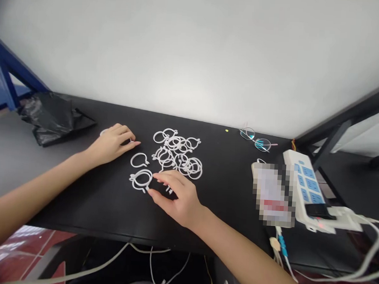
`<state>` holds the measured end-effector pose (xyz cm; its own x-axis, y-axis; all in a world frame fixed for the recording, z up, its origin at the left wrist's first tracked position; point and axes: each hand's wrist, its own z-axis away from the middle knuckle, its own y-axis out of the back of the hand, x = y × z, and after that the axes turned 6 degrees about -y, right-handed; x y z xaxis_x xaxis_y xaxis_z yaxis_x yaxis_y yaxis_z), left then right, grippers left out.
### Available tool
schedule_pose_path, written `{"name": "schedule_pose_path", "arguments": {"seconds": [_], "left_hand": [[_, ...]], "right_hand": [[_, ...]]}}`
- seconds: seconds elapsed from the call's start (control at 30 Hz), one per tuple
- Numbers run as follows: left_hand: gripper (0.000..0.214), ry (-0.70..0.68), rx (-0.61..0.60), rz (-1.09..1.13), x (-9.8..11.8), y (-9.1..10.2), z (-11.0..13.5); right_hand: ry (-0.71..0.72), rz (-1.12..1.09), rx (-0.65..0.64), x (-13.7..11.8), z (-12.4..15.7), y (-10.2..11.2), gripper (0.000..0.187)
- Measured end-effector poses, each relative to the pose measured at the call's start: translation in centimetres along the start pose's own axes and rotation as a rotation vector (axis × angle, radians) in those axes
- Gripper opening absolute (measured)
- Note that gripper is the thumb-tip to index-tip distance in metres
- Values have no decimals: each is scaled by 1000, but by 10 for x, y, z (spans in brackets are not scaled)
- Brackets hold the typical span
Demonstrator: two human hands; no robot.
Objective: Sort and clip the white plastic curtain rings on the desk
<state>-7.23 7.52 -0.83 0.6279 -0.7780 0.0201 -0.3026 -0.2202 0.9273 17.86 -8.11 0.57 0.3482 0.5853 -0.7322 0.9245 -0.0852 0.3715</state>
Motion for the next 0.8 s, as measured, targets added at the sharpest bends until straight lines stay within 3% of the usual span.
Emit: {"name": "schedule_pose_path", "arguments": {"seconds": [0.17,0.3,0.43,0.57,0.8], "left_hand": [[34,49,13,-21,-3,-2,7],[32,13,56,183,26,10,11],[57,-102,-90,349,62,10,26],[68,-94,-145,373,78,3,35],[62,-42,-62,535,81,-10,2]], "right_hand": [[-20,28,8,3,2,0,23],[-17,29,19,4,3,0,21],[-32,41,4,5,3,-1,20],[-15,29,3,5,4,-1,20],[-3,64,44,4,0,2,18]]}}
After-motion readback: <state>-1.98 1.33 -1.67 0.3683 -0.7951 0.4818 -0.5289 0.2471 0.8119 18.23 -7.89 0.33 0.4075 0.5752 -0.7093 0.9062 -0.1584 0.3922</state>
